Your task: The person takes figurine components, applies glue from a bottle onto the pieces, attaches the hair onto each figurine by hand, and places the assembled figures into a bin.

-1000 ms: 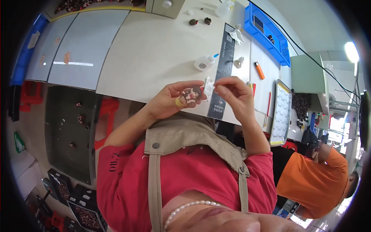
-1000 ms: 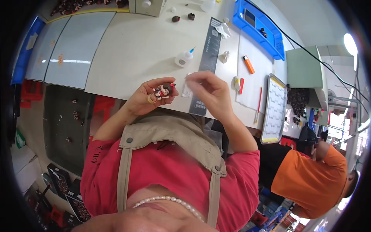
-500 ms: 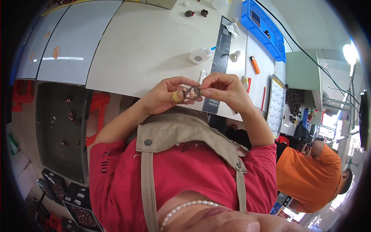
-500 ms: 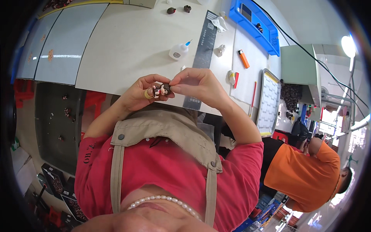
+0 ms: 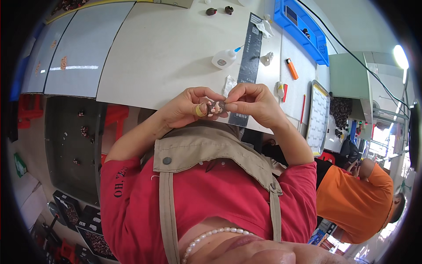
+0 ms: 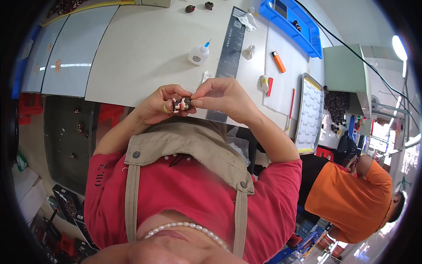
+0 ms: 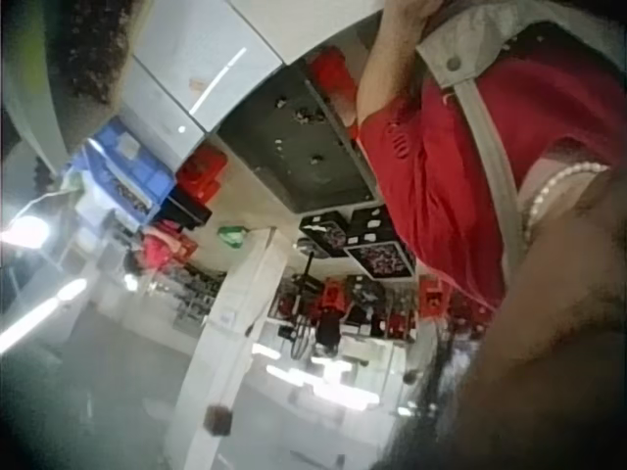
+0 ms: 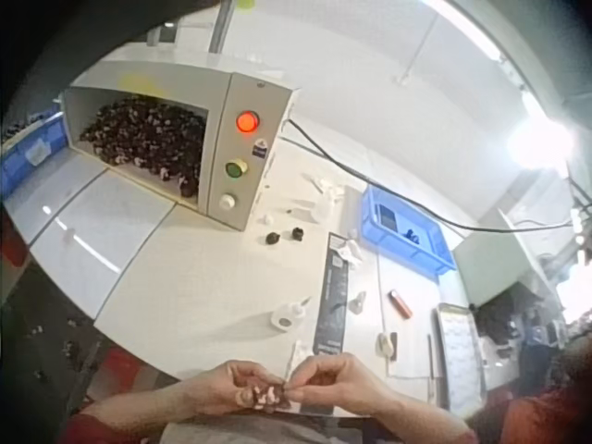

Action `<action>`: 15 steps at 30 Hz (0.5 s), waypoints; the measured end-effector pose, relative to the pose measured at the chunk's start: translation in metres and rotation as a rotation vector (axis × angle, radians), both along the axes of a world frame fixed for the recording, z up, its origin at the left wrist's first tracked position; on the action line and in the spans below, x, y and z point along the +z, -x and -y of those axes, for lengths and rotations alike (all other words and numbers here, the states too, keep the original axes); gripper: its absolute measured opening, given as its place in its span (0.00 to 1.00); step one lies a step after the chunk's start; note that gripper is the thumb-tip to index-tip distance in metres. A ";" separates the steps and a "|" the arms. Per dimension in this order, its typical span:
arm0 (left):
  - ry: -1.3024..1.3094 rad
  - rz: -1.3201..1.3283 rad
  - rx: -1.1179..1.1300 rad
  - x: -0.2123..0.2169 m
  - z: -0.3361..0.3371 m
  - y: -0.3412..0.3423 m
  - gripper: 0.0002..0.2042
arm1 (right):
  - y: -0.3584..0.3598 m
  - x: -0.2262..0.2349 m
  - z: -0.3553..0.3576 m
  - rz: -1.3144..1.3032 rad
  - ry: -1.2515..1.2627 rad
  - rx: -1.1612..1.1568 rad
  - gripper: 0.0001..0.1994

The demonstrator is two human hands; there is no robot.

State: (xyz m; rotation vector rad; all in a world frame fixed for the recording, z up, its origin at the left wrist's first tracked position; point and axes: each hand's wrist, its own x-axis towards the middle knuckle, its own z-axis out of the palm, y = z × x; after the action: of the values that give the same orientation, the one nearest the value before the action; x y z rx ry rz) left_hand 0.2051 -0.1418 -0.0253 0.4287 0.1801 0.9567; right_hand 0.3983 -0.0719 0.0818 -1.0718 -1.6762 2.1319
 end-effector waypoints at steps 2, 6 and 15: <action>0.001 -0.003 -0.015 0.000 0.000 -0.002 0.25 | -0.002 0.000 0.002 -0.010 0.015 -0.015 0.04; -0.055 0.054 -0.030 -0.001 -0.002 -0.005 0.20 | -0.006 0.000 0.004 -0.021 0.030 -0.031 0.04; -0.055 0.000 -0.038 0.003 0.001 -0.005 0.20 | -0.010 -0.002 0.009 -0.030 0.038 -0.038 0.03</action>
State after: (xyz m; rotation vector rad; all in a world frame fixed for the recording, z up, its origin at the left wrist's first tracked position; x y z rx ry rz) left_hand 0.2105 -0.1427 -0.0222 0.4810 0.1458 0.9254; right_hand 0.4087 -0.0806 0.0801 -1.0678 -1.5955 2.1530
